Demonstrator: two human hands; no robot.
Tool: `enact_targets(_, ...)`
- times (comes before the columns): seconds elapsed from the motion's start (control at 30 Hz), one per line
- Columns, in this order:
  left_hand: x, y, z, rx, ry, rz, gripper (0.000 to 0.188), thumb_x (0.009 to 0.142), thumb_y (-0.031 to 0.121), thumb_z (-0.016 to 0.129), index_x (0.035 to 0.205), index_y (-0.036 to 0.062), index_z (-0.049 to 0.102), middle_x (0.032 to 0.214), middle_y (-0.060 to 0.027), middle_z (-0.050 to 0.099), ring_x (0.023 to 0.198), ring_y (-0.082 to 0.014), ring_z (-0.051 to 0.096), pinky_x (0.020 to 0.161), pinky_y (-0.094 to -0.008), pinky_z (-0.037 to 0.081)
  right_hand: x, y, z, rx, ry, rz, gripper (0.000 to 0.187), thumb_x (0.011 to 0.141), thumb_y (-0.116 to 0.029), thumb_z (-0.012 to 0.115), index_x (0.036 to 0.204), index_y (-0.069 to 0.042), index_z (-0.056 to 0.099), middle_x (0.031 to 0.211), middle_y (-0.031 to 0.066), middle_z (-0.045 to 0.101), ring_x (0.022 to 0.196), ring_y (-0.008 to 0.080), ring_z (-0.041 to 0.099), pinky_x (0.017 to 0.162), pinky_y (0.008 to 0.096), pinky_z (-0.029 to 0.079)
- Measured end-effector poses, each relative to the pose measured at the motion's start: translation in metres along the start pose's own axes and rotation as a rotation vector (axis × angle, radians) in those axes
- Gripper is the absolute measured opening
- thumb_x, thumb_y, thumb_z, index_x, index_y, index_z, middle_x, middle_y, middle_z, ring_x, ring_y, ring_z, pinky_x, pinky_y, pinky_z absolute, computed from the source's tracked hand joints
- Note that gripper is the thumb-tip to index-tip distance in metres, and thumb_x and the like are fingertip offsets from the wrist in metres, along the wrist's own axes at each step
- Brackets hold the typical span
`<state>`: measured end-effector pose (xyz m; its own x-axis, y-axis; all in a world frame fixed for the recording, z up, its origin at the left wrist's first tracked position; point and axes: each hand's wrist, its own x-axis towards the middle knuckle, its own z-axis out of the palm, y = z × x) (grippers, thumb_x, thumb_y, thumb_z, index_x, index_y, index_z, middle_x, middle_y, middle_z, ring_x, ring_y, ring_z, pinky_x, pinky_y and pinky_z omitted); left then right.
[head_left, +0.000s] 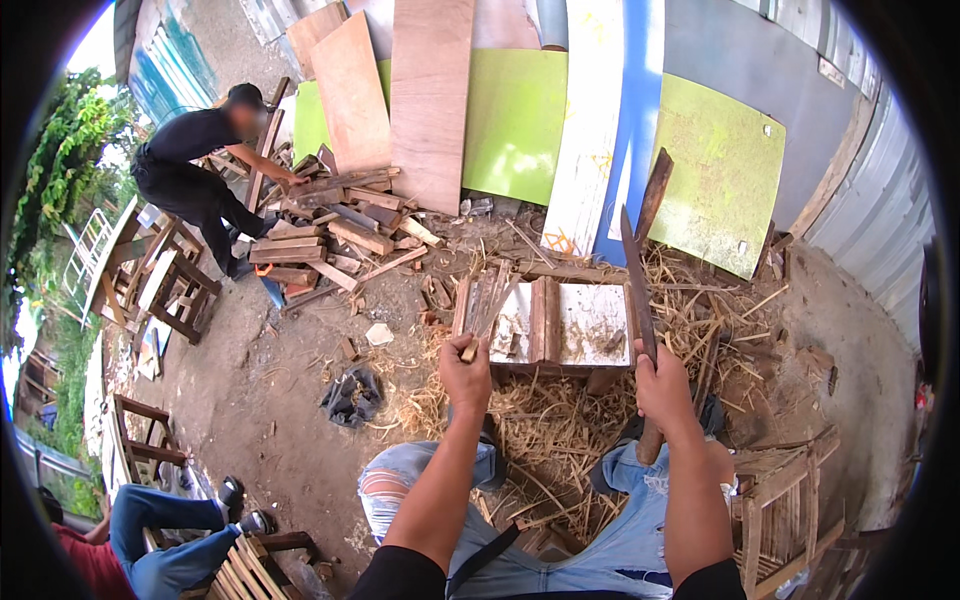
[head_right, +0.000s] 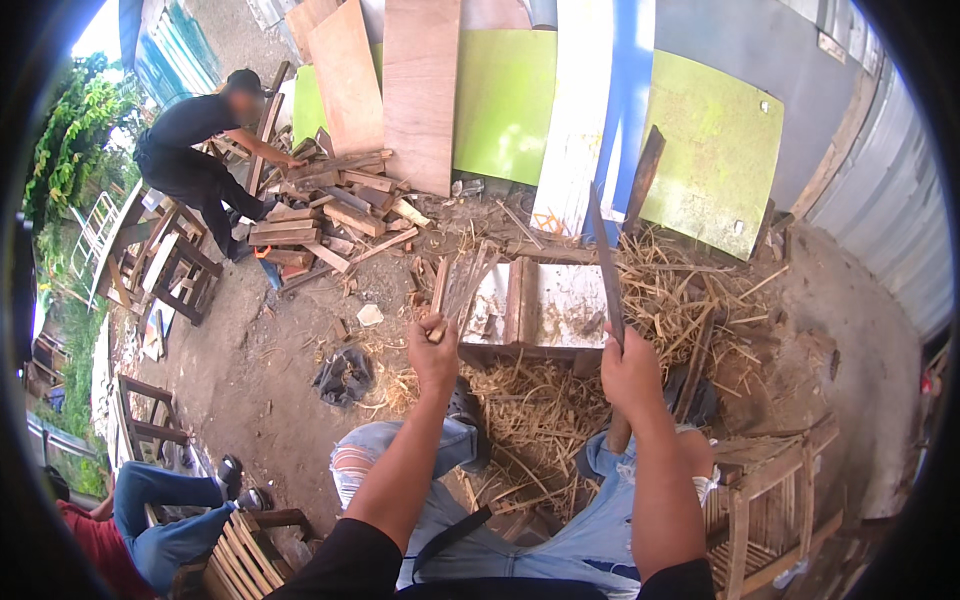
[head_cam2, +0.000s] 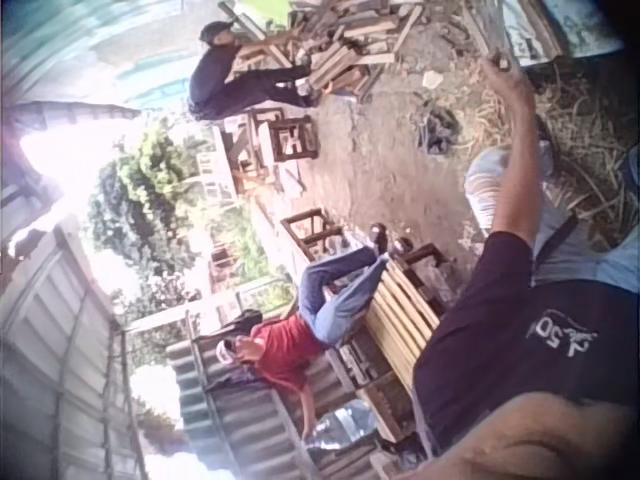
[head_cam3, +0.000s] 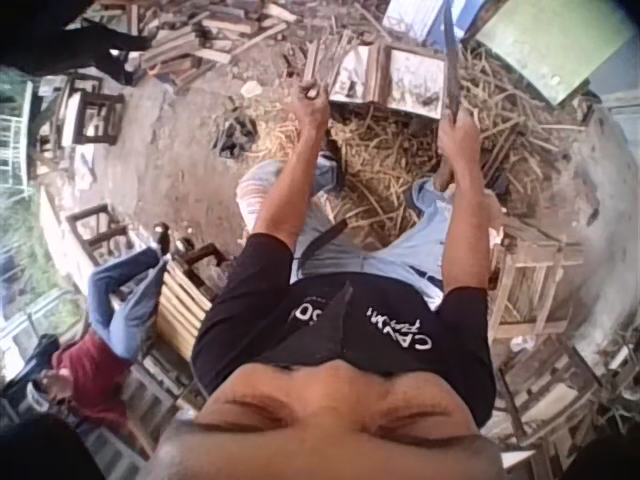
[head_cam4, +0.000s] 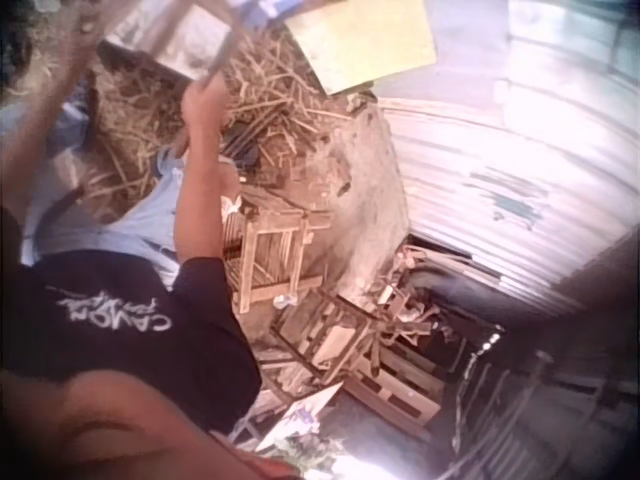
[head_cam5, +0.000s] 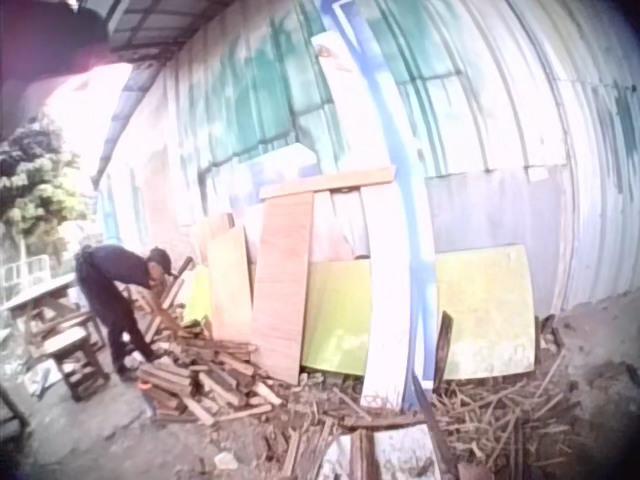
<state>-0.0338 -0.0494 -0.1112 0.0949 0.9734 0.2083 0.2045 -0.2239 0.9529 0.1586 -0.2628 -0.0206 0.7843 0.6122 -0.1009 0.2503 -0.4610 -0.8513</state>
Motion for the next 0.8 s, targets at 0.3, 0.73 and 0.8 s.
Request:
enact_targets(0.3, -0.043, -0.027, 0.004, 0.363, -0.194, -0.063, 0.030, 0.081, 0.012, 0.076, 0.101, -0.0016, 0.058, 0.097, -0.0191, 0.060, 0.093, -0.0353, 0.059, 0.085, -0.0428, 0.046, 0.000, -0.023, -0.015, -0.098, -0.045, -0.084, 0.029, 0.099, -0.015, 0.050, 0.119, 0.001, 0.063, 0.078, 0.0121, 0.066, 0.060, 0.0186, 0.061, 0.060, 0.0348, 0.049)
enact_targets(0.73, -0.050, -0.007, 0.005, 0.608, -0.305, -0.125, 0.040, 0.087, 0.022, 0.073, 0.118, 0.0038, 0.055, 0.115, -0.0197, 0.058, 0.106, -0.0409, 0.057, 0.090, -0.0476, 0.048, 0.003, -0.016, -0.026, 0.005, -0.077, -0.022, 0.032, 0.099, -0.015, 0.049, 0.126, -0.001, 0.060, 0.067, 0.0075, 0.058, 0.050, 0.0167, 0.054, 0.049, 0.0329, 0.043)
enact_targets(0.8, -0.049, 0.006, 0.002, 0.726, -0.382, -0.125, 0.043, 0.086, 0.026, 0.074, 0.119, 0.0057, 0.057, 0.115, -0.0179, 0.058, 0.109, -0.0402, 0.057, 0.090, -0.0476, 0.048, 0.000, -0.022, -0.028, 0.005, -0.086, 0.065, 0.032, 0.098, -0.014, 0.050, 0.123, 0.001, 0.063, 0.079, 0.0194, 0.066, 0.064, 0.0287, 0.063, 0.063, 0.0386, 0.047)
